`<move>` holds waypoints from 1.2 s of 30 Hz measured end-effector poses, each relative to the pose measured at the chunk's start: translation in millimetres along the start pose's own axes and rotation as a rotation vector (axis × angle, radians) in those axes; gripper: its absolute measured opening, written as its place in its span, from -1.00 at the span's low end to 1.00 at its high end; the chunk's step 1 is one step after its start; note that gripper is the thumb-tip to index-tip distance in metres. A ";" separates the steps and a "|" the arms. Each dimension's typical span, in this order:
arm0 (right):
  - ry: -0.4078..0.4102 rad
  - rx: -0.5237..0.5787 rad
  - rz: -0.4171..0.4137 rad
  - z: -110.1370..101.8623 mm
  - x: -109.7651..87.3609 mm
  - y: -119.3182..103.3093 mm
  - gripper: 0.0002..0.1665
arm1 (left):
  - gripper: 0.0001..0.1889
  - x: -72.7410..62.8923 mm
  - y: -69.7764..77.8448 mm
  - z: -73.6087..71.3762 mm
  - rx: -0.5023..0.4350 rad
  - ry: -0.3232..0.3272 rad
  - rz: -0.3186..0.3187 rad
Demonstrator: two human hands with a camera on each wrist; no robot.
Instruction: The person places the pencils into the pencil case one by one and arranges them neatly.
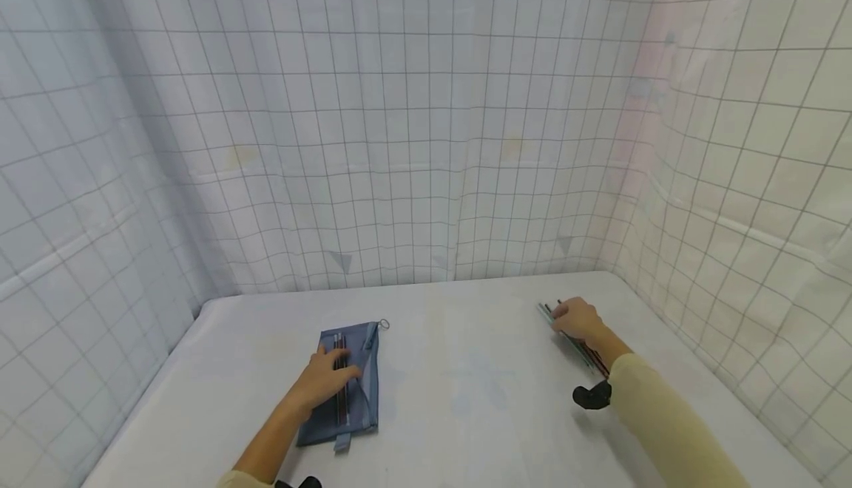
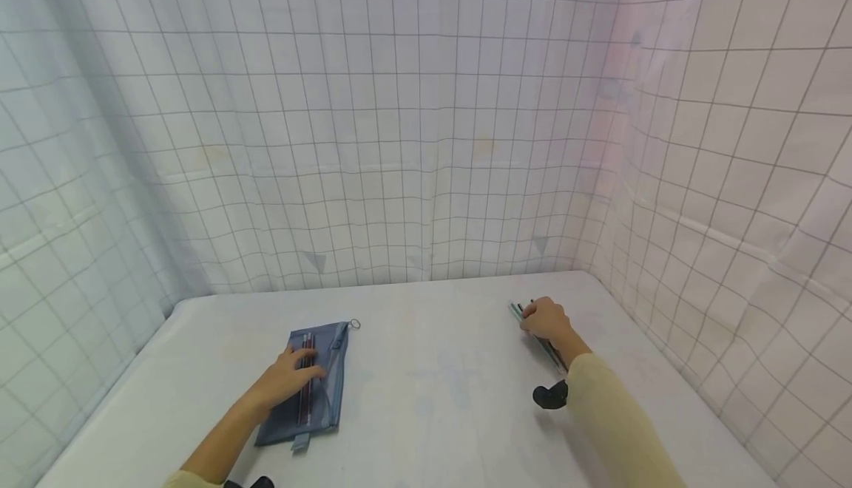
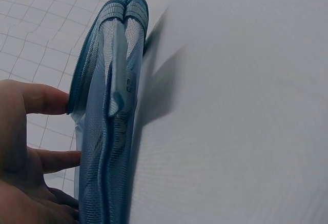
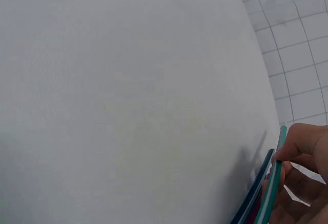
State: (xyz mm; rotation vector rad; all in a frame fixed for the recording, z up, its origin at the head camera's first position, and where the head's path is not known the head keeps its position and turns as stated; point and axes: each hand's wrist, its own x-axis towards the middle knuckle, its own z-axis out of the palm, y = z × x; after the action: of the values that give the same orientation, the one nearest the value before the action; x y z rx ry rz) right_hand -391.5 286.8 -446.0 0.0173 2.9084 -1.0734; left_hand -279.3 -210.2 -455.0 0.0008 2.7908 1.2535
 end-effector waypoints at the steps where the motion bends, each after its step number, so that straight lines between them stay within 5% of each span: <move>1: -0.009 0.042 0.008 -0.9 0.6 -1.0 -0.54 | -0.26 -0.1 0.1 0.2 -0.002 0.000 -0.002; 9: -0.059 0.328 0.105 -2.9 0.4 -12.4 -0.53 | -0.27 0.9 0.5 0.7 -0.017 0.000 -0.001; 20: -0.091 0.568 0.184 4.4 -2.8 -23.1 -0.46 | -0.26 -1.5 -0.2 0.7 0.000 0.002 0.002; 36: -0.112 0.689 0.241 31.2 -0.5 -45.6 -0.50 | -0.26 -2.6 -0.1 0.1 -0.006 0.001 0.004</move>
State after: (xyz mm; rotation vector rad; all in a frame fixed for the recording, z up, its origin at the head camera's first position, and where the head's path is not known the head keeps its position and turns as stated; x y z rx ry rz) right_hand -391.0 231.9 -440.1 0.3052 2.2232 -1.8713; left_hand -276.7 -210.3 -455.0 0.0057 2.7895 1.2634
